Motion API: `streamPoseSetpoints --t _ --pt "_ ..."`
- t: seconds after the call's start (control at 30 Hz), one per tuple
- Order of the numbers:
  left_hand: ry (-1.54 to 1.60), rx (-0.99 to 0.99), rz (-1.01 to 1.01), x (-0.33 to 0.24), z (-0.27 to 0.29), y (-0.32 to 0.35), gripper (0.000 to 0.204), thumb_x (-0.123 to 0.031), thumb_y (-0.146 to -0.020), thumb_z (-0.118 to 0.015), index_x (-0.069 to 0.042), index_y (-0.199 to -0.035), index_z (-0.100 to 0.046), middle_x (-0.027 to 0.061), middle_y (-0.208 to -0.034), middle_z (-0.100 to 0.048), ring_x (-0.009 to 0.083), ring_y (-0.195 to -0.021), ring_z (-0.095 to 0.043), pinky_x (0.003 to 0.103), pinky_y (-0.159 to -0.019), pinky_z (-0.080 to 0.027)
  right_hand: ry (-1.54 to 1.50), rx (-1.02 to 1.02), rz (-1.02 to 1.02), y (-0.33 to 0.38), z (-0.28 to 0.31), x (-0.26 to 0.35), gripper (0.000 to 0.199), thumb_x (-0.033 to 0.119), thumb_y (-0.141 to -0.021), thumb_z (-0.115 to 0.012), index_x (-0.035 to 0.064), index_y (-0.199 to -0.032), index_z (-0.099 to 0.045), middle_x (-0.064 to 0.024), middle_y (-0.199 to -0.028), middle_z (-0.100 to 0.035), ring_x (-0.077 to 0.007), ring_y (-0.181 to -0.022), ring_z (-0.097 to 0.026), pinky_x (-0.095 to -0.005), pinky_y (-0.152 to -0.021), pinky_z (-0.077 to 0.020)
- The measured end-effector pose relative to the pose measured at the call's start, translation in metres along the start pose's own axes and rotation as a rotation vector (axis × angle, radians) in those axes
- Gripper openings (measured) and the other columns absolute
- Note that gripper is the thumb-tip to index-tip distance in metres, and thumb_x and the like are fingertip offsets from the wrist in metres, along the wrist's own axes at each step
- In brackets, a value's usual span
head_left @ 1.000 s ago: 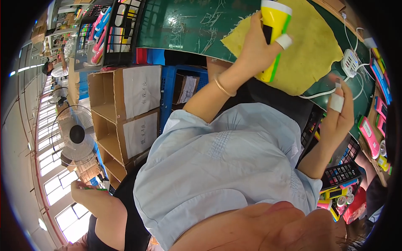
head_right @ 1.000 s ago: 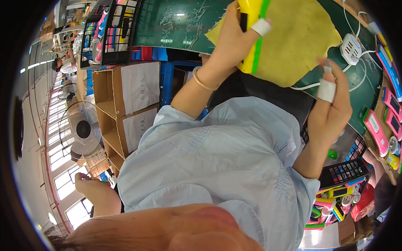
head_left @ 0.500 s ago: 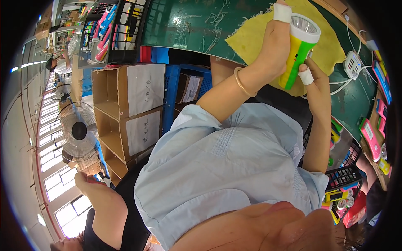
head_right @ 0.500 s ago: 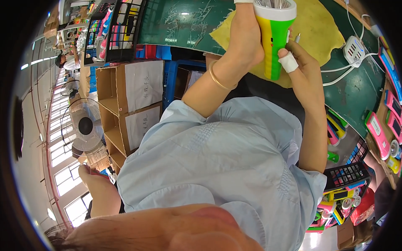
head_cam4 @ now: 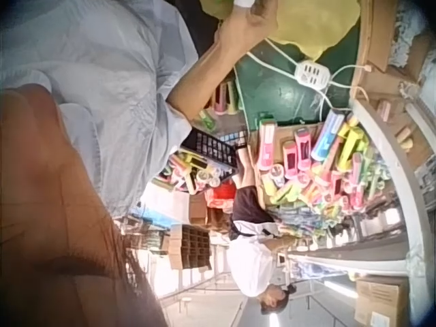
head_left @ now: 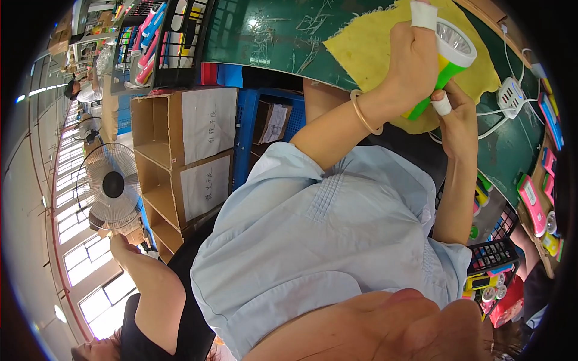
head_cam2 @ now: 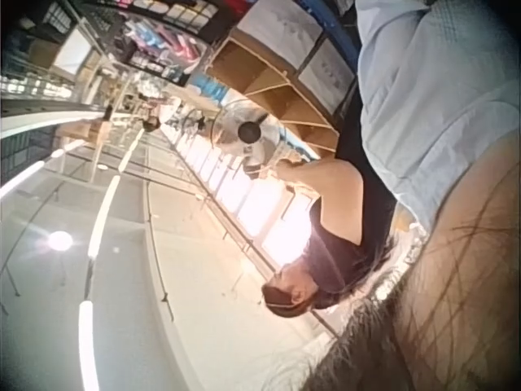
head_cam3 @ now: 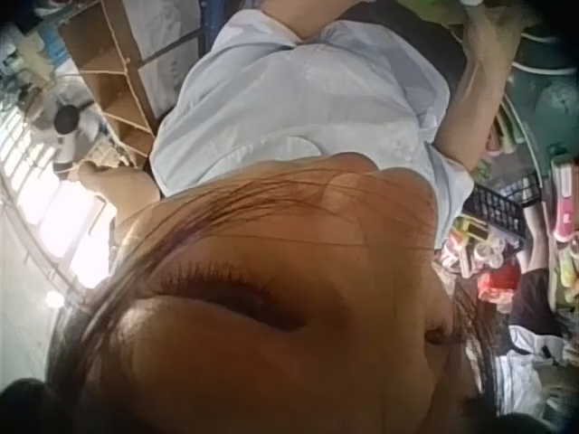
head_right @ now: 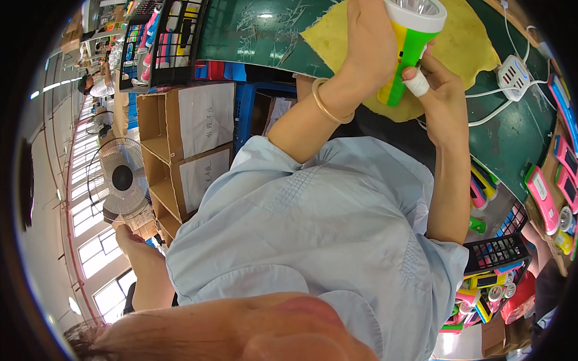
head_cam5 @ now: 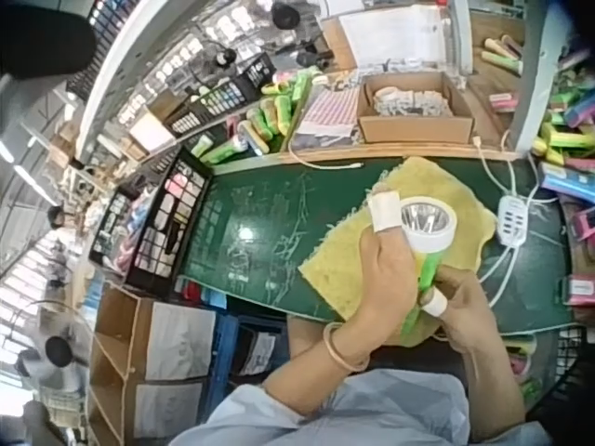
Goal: Cleaning and inspecting various handheld flashlights on an assembly line.
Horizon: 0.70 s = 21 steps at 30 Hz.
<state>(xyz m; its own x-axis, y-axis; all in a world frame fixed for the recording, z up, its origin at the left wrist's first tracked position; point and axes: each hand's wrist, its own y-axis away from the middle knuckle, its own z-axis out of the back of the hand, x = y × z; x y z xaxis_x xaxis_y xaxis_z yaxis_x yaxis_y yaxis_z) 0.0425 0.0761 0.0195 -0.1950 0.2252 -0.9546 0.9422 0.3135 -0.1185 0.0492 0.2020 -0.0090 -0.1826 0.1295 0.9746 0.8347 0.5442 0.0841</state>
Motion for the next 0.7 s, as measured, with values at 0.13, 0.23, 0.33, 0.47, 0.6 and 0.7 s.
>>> streamPoseSetpoints --t 0.13,0.23,0.33,0.47,0.6,0.7 --pt "0.238 0.060 0.253 -0.005 0.006 -0.011 0.060 -0.049 -0.092 -0.022 -0.001 -0.089 -0.058 0.0051 -0.068 -0.059 0.0154 -0.059 -0.057 0.024 -0.053 -0.046 0.145 -0.071 0.067 -0.002 -0.009 0.005 0.052 0.031 -0.080 -0.063 -0.0069 -0.113 -0.050 -0.0089 -0.100 -0.058 -0.0153 -0.090 -0.052 -0.0275 -0.083 -0.0395" --pt "0.661 -0.016 0.440 -0.022 0.007 -0.014 0.067 -0.057 -0.088 -0.019 -0.003 -0.090 -0.058 0.0083 -0.067 -0.060 0.0199 -0.057 -0.058 0.028 -0.051 -0.048 0.182 -0.066 -0.151 -0.002 -0.002 0.011 0.048 0.028 -0.079 -0.065 -0.0061 -0.110 -0.051 -0.0080 -0.098 -0.057 -0.0148 -0.083 -0.053 -0.0279 -0.074 -0.0425" --pt "0.697 0.006 0.293 -0.022 0.011 -0.004 0.068 -0.063 -0.085 -0.022 -0.002 -0.092 -0.050 0.0110 -0.078 -0.057 0.0207 -0.069 -0.055 0.033 -0.066 -0.047 0.788 -0.365 0.271 0.008 -0.022 0.015 0.041 0.024 -0.078 -0.065 -0.0042 -0.104 -0.051 -0.0099 -0.094 -0.058 -0.0147 -0.076 -0.054 -0.0285 -0.067 -0.0431" --pt "0.668 -0.197 0.394 -0.008 0.000 0.000 0.074 -0.068 -0.081 -0.023 -0.001 -0.085 -0.052 0.0133 -0.068 -0.056 0.0228 -0.058 -0.052 0.034 -0.056 -0.046 0.465 -0.211 0.168 0.007 -0.011 0.014 0.038 0.025 -0.082 -0.060 -0.0037 -0.105 -0.050 -0.0118 -0.099 -0.057 -0.0154 -0.083 -0.054 -0.0279 -0.071 -0.0438" --pt "0.709 -0.118 0.432 -0.006 0.002 -0.006 0.077 -0.068 -0.081 -0.022 0.001 -0.076 -0.055 0.0146 -0.060 -0.054 0.0238 -0.053 -0.052 0.032 -0.048 -0.044 0.177 -0.067 0.014 0.001 0.003 0.019 0.043 0.030 -0.082 -0.059 -0.0035 -0.108 -0.052 -0.0074 -0.095 -0.057 -0.0132 -0.088 -0.052 -0.0248 -0.079 -0.0396" --pt "0.681 -0.015 0.480 -0.003 0.006 -0.005 0.076 -0.064 -0.084 -0.016 -0.001 -0.087 -0.058 0.0108 -0.064 -0.059 0.0218 -0.052 -0.055 0.028 -0.047 -0.046 0.162 0.041 -0.078 -0.003 0.014 0.010 0.046 0.031 -0.081 -0.061 -0.0041 -0.109 -0.052 -0.0056 -0.093 -0.056 -0.0120 -0.089 -0.050 -0.0242 -0.081 -0.0375"
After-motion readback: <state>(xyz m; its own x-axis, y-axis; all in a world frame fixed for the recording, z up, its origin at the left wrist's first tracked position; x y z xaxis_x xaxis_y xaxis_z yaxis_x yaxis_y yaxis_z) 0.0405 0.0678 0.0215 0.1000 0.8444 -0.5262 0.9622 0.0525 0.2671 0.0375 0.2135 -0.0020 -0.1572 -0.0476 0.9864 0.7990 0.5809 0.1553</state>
